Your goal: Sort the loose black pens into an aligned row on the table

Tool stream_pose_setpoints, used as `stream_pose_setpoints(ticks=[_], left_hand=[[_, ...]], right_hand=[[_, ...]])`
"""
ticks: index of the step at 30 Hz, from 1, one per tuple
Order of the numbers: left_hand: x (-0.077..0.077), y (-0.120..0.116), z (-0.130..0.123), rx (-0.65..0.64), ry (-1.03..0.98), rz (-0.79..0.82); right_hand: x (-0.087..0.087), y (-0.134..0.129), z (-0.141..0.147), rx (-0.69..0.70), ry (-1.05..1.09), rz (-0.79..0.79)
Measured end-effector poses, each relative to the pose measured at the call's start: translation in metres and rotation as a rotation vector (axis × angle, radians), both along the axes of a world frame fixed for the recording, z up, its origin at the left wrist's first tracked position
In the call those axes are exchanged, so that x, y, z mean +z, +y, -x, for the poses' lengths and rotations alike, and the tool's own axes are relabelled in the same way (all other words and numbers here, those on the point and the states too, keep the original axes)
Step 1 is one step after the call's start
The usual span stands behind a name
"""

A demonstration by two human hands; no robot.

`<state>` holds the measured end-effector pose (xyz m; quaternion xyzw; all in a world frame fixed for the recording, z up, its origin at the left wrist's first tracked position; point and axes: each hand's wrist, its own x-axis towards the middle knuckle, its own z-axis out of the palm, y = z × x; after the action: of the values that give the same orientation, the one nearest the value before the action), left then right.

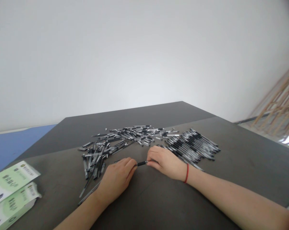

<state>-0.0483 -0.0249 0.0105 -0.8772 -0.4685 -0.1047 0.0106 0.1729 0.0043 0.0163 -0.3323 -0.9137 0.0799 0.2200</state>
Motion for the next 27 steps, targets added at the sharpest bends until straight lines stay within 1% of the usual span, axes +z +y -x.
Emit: stream_pose_setpoints(ticks=[7,9,14,27], left_hand=[[-0.0001,0.0007,0.0000,-0.015,0.029,-0.020],[-0.0007,0.0009,0.0001,-0.014,0.024,-0.012],[-0.0008,0.0009,0.0000,-0.004,0.001,-0.004],[-0.0009,0.0003,0.0001,-0.005,0.017,-0.016]], right_hand=[[-0.0026,0.0023,-0.0005,0.063,-0.019,0.038],[-0.0009,0.0015,-0.0014,0.054,-0.007,0.037],[0.0027,-0.0015,-0.0019,-0.022,0.029,0.031],[-0.0012,0.0015,-0.0005,0.042,-0.007,0.036]])
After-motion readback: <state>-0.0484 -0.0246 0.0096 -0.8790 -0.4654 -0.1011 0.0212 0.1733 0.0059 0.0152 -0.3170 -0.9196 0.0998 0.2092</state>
